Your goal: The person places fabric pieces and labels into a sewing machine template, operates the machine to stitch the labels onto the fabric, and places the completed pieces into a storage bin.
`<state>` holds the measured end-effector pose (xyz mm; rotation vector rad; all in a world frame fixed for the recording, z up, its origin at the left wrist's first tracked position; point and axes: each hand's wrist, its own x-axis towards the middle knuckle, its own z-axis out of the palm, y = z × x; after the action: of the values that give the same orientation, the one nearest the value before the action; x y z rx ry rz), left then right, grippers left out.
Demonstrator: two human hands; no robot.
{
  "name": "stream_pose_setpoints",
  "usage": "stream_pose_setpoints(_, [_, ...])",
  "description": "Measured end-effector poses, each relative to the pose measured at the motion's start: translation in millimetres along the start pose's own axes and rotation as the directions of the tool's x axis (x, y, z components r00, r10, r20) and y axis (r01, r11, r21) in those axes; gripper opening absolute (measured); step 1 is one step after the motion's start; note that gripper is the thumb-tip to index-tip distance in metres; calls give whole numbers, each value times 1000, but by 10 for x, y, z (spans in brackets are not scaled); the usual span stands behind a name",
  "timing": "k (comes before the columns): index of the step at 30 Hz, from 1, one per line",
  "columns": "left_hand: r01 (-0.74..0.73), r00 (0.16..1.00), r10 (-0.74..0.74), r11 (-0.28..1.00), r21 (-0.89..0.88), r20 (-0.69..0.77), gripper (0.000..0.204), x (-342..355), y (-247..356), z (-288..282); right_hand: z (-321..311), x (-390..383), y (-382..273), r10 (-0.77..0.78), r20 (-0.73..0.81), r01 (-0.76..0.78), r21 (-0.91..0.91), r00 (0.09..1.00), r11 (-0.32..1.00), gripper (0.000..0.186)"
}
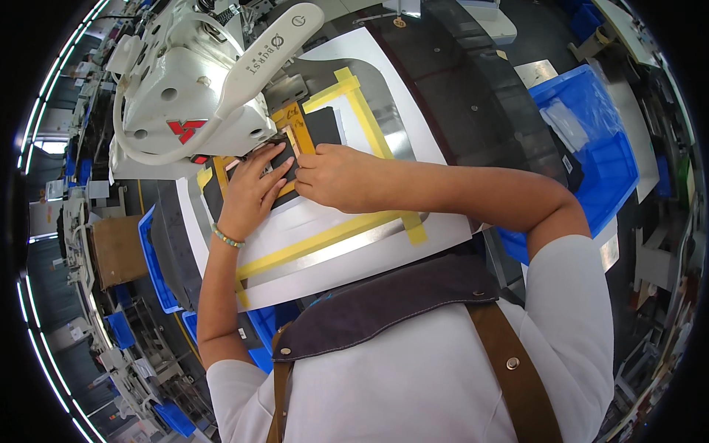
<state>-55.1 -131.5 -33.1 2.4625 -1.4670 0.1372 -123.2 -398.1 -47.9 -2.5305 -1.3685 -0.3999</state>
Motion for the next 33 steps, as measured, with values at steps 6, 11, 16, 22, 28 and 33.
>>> stream_pose_setpoints(6, [40, 999, -35, 991, -130, 40, 36, -117, -44, -87, 15, 55, 47, -11, 5, 11, -33, 1000, 999, 32])
stream_pose_setpoints(11, [55, 992, -24, 966, -251, 124, 41, -98, -168, -149, 99, 79, 132, 17, -62, -20, -40, 998, 999, 32])
stream_pose_setpoints(16, [133, 987, -112, 972, -196, 114, 41, -68, -266, -121, 35, 81, 220, 36, -70, -37, -13, 997, 999, 33])
stream_pose_setpoints(22, [213, 975, -190, 946, -246, 112, 36, 86, -461, -86, -61, -31, 379, 95, -71, -94, 25, 993, 995, 28])
stream_pose_setpoints(28, [329, 940, -332, 827, -456, 75, 27, 92, -644, 97, -70, -65, 470, 133, -79, -131, 32, 988, 991, 25])
stream_pose_setpoints(33, [639, 679, -710, 449, -624, 185, 24, -345, -1102, 176, -74, -32, 454, 96, -105, -92, 48, 990, 995, 25])
